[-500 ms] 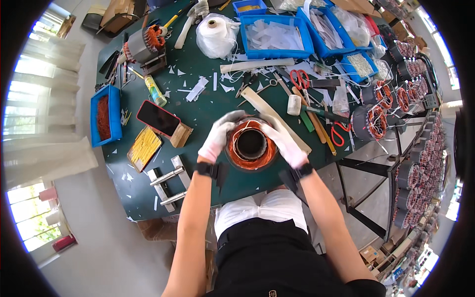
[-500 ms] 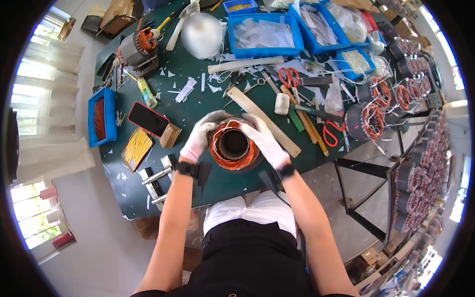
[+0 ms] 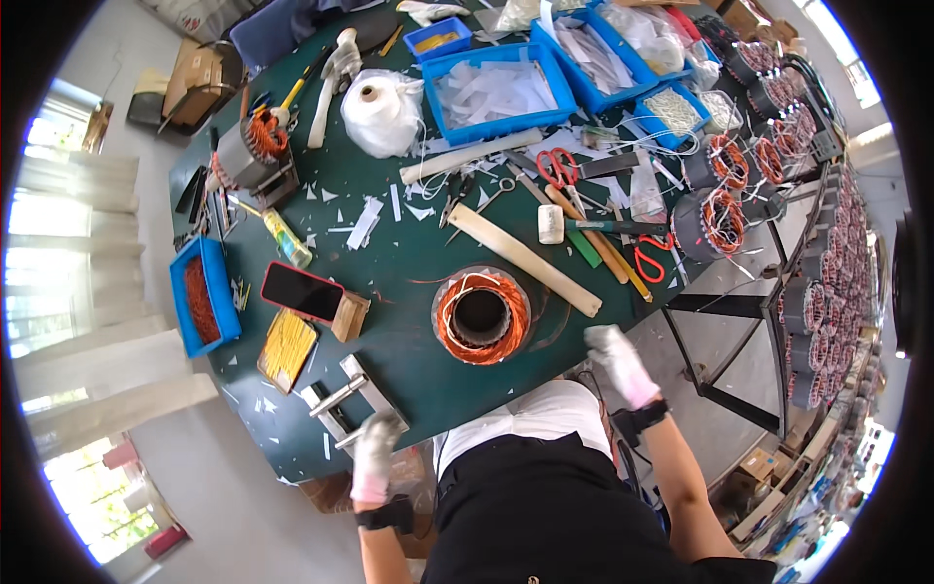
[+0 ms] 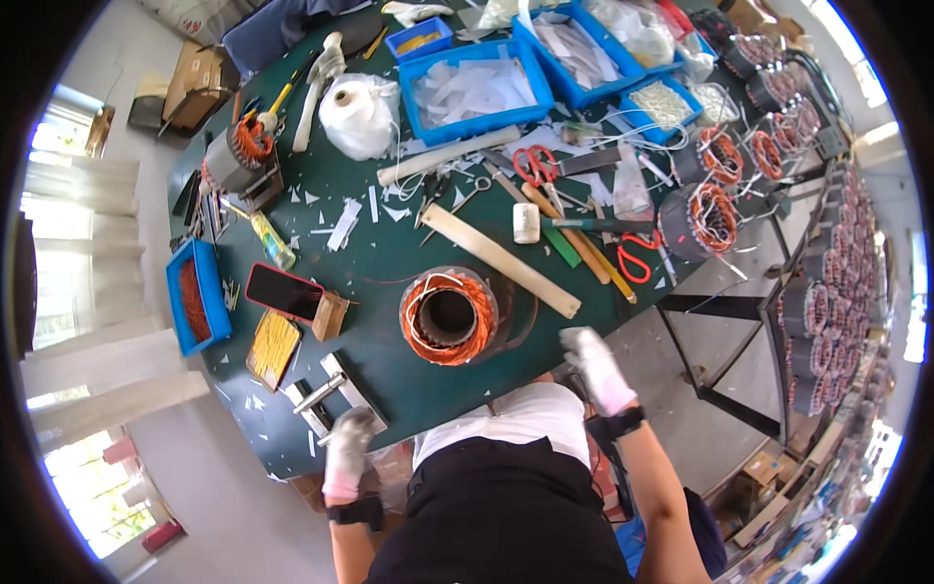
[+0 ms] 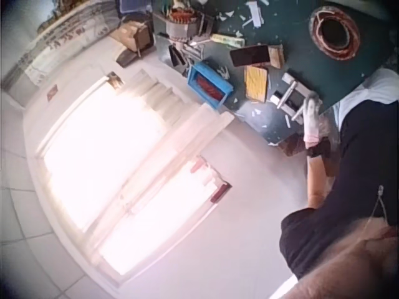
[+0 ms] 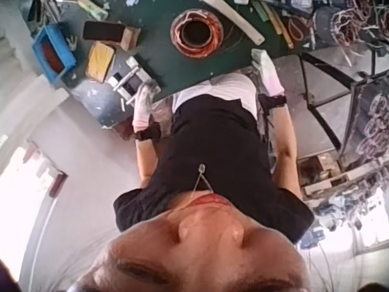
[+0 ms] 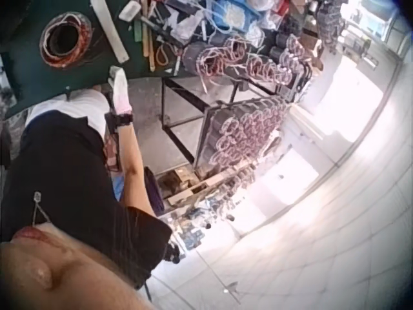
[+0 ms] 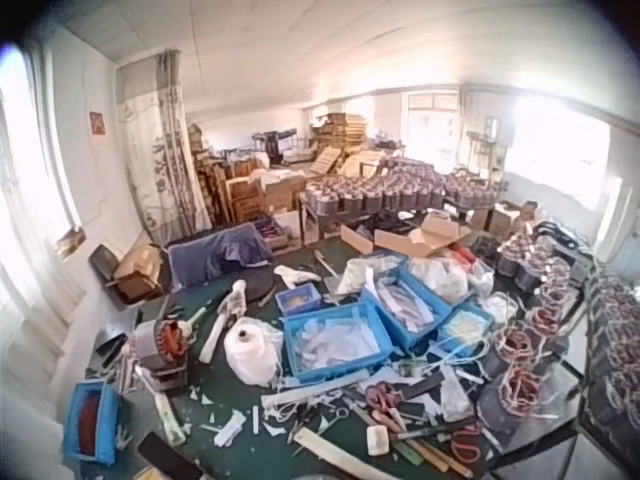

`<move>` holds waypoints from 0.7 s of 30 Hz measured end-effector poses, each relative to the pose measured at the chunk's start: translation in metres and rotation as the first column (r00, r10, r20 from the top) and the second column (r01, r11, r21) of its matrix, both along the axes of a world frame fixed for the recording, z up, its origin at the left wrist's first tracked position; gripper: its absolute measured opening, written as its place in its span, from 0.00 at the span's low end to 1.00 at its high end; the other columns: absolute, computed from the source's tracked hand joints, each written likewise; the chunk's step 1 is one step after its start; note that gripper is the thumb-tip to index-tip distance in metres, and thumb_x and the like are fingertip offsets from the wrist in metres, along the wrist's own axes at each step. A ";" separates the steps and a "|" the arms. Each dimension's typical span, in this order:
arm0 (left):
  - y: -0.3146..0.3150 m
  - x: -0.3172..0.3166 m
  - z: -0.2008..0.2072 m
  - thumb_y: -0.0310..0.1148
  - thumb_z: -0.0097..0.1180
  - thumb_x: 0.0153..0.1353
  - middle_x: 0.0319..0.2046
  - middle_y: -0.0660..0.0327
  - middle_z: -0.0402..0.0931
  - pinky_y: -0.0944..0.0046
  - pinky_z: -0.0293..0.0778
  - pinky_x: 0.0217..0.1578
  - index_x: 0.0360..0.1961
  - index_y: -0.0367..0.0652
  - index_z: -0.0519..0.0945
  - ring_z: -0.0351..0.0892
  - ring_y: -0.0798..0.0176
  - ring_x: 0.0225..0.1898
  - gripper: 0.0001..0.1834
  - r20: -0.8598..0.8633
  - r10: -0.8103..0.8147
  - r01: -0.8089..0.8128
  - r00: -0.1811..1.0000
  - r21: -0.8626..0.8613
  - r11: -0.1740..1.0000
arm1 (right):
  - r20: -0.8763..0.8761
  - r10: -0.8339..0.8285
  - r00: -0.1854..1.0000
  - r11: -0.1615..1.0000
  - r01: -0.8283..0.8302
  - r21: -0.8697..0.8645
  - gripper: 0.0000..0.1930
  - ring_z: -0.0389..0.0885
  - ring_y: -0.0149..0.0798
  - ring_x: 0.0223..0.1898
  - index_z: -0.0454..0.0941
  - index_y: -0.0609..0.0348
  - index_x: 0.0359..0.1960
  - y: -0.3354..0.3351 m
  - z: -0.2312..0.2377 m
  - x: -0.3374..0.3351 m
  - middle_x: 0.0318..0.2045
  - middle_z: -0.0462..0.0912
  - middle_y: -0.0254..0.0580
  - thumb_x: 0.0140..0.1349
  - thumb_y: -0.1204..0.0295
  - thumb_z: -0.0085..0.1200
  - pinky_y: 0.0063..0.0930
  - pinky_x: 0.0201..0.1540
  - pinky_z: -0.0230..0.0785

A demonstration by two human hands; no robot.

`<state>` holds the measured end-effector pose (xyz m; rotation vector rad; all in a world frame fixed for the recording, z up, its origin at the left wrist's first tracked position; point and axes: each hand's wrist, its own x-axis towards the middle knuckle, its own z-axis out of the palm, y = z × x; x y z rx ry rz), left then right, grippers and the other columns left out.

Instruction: Assembling or repairing a motor stator by inserting insulation and shaping the coils using manual tools.

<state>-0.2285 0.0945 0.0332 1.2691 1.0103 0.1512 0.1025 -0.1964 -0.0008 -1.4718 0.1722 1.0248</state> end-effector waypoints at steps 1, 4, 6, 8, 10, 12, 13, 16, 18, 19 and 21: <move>-0.004 0.038 0.007 0.38 0.51 0.61 0.51 0.53 0.69 0.65 0.60 0.58 0.56 0.32 0.67 0.67 0.60 0.55 0.26 -0.067 0.061 -0.074 0.996 -0.231 0.970 | 0.168 0.138 0.976 0.990 -0.135 -0.028 0.21 0.67 0.41 0.56 0.68 0.55 0.55 0.011 -0.019 -0.005 0.50 0.71 0.47 0.65 0.58 0.44 0.36 0.61 0.56; 0.021 0.138 -0.014 0.33 0.50 0.61 0.60 0.50 0.60 0.64 0.51 0.63 0.65 0.34 0.51 0.56 0.59 0.64 0.35 0.021 -0.315 0.298 0.949 0.267 0.916 | 0.705 0.370 0.605 0.925 -0.306 -0.223 0.25 0.61 0.49 0.60 0.63 0.59 0.60 0.088 -0.007 -0.001 0.55 0.68 0.52 0.64 0.60 0.44 0.35 0.64 0.50; 0.033 0.211 -0.011 0.30 0.50 0.62 0.56 0.55 0.67 0.69 0.62 0.56 0.62 0.35 0.59 0.68 0.64 0.54 0.29 0.303 -0.329 0.280 0.894 0.196 0.940 | 0.782 0.256 0.568 0.941 -0.332 -0.066 0.22 0.63 0.50 0.59 0.66 0.60 0.57 0.128 0.012 0.015 0.53 0.69 0.53 0.61 0.66 0.44 0.36 0.64 0.52; 0.045 0.240 -0.020 0.30 0.49 0.63 0.52 0.57 0.71 0.70 0.63 0.55 0.58 0.35 0.67 0.70 0.64 0.52 0.22 0.356 -0.353 0.346 0.865 0.086 0.934 | 0.821 0.218 0.528 0.913 -0.407 0.019 0.18 0.68 0.49 0.55 0.72 0.62 0.50 0.156 0.019 0.027 0.49 0.74 0.51 0.58 0.74 0.43 0.37 0.61 0.56; 0.016 0.263 -0.009 0.29 0.48 0.64 0.50 0.57 0.73 0.70 0.63 0.55 0.53 0.34 0.72 0.70 0.65 0.53 0.17 0.294 -0.384 0.329 0.875 0.220 0.918 | 0.773 0.109 0.626 0.947 -0.300 0.110 0.15 0.73 0.48 0.49 0.77 0.61 0.42 0.148 0.014 0.032 0.43 0.77 0.49 0.56 0.77 0.39 0.38 0.58 0.61; 0.015 0.249 0.003 0.31 0.47 0.65 0.51 0.56 0.72 0.66 0.64 0.55 0.53 0.35 0.71 0.70 0.64 0.52 0.17 0.184 -0.314 0.254 0.931 0.291 0.922 | 0.858 0.057 0.511 0.945 -0.304 0.119 0.15 0.74 0.47 0.47 0.76 0.61 0.42 0.162 0.013 0.018 0.41 0.78 0.47 0.59 0.77 0.37 0.37 0.55 0.64; 0.017 0.248 0.002 0.31 0.47 0.65 0.51 0.55 0.72 0.64 0.64 0.55 0.55 0.35 0.69 0.70 0.62 0.52 0.19 0.211 -0.295 0.228 0.932 0.292 0.929 | 0.868 0.073 0.492 0.952 -0.293 0.085 0.14 0.74 0.46 0.48 0.77 0.59 0.42 0.169 0.008 0.015 0.42 0.78 0.46 0.60 0.76 0.38 0.37 0.55 0.64; 0.058 0.247 -0.035 0.29 0.41 0.65 0.47 0.55 0.73 0.67 0.70 0.48 0.56 0.33 0.66 0.72 0.65 0.47 0.19 0.353 -0.433 0.303 0.829 0.368 0.879 | 0.927 0.098 0.362 0.970 -0.242 -0.008 0.13 0.72 0.46 0.51 0.72 0.54 0.48 0.191 -0.013 0.002 0.46 0.75 0.41 0.63 0.72 0.40 0.37 0.54 0.65; 0.043 0.254 -0.010 0.19 0.47 0.55 0.42 0.52 0.76 0.53 0.67 0.53 0.45 0.38 0.74 0.75 0.47 0.41 0.16 0.162 -0.638 0.375 0.753 0.690 0.618 | 0.856 0.285 0.431 0.949 -0.254 -0.188 0.15 0.71 0.45 0.52 0.71 0.51 0.50 0.190 -0.009 0.007 0.49 0.73 0.41 0.62 0.69 0.43 0.37 0.53 0.65; 0.029 0.257 0.016 0.17 0.45 0.51 0.38 0.50 0.76 0.55 0.68 0.49 0.40 0.36 0.76 0.75 0.48 0.40 0.15 0.043 -0.693 0.371 0.720 0.820 0.436 | 0.899 0.279 0.338 0.949 -0.240 -0.204 0.16 0.71 0.46 0.53 0.70 0.52 0.51 0.186 -0.005 0.007 0.49 0.73 0.42 0.60 0.69 0.44 0.38 0.52 0.65; 0.004 0.260 0.038 0.14 0.41 0.44 0.33 0.47 0.76 0.57 0.69 0.44 0.32 0.33 0.78 0.75 0.48 0.37 0.15 -0.065 -0.706 0.269 0.705 0.946 0.182 | 0.933 0.286 0.218 0.937 -0.269 -0.224 0.18 0.70 0.47 0.53 0.70 0.52 0.51 0.181 0.002 0.007 0.49 0.72 0.44 0.59 0.68 0.46 0.38 0.52 0.65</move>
